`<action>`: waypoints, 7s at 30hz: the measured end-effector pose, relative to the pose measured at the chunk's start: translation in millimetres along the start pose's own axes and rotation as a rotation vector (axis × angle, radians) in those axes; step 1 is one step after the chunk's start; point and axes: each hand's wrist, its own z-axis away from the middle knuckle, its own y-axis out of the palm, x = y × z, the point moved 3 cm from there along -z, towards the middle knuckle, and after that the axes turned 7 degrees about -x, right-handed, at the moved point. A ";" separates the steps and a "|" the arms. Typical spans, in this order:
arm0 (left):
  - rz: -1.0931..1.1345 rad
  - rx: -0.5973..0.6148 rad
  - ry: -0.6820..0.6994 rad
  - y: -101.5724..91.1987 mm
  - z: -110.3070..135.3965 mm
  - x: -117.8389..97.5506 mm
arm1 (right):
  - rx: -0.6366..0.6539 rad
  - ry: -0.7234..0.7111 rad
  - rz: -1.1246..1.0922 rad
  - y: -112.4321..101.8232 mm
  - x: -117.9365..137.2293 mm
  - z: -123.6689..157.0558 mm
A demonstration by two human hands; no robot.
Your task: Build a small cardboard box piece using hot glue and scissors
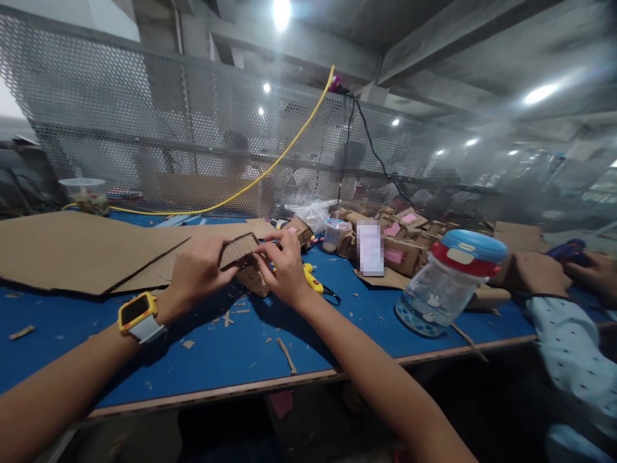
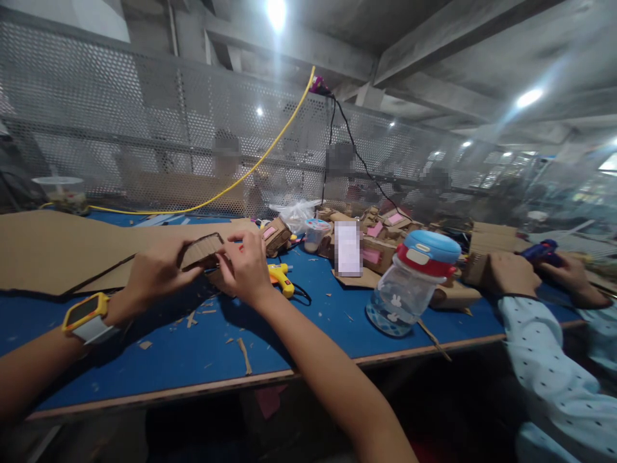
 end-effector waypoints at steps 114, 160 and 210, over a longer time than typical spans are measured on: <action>-0.100 0.173 -0.080 -6.7 -8.6 1.6 | -0.091 -0.009 -0.246 -0.4 -32.4 -3.3; -0.110 0.207 -0.131 -7.8 -10.6 4.8 | 0.023 -0.147 0.077 6.4 -33.9 6.4; -0.173 0.267 -0.119 -5.8 -10.4 4.9 | 0.110 -0.118 0.164 12.4 -33.5 9.5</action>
